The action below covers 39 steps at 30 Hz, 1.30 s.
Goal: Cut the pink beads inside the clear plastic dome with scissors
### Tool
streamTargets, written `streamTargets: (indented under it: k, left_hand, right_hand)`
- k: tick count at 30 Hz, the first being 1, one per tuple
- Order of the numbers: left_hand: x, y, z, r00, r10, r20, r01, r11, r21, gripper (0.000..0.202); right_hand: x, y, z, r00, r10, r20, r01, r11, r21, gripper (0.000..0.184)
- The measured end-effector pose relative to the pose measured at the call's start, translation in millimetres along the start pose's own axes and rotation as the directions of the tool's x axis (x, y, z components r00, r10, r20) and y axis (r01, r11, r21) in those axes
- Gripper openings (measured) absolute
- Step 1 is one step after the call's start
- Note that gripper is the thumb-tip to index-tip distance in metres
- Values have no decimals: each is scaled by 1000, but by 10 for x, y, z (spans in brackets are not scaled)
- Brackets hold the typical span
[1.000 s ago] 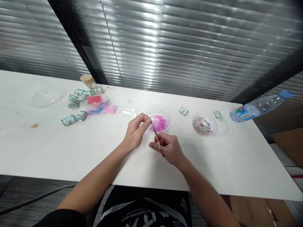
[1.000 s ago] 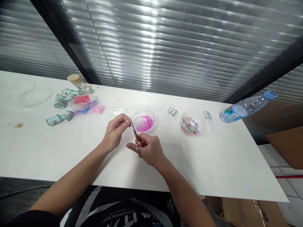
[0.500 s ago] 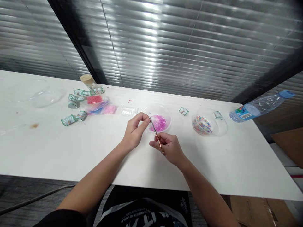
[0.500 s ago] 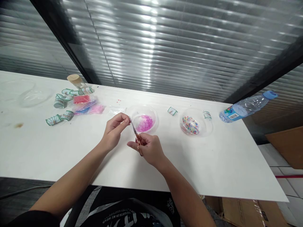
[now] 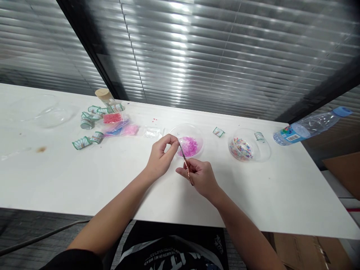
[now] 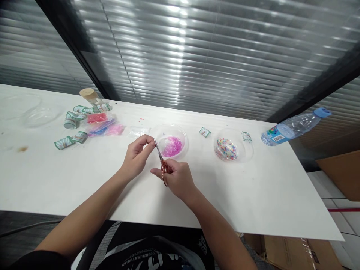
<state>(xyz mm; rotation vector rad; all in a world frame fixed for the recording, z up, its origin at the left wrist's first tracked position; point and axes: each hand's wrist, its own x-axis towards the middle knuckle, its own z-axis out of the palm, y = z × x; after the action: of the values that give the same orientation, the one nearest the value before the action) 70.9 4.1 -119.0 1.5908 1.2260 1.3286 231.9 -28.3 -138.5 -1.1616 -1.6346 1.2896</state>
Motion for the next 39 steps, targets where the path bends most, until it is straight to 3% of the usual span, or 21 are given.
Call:
streamTargets:
  k: [16,27,39]
  left_hand:
    - [3,17,37,1000,-30,-9,30,997,77,19]
    - [-21,-7,40,998,-67,22,64,994,94,24]
    - [-35,8,68,998,-69,5,68,989,133,23]
  right_hand:
    - [-20,7,41,998,-25,-52,21,998,-65,44]
    - [-40,-44,47,995,77,-62,-77,997,-11,46]
    - [-26,-17,49,998,35,-54,-37,999,-30,47]
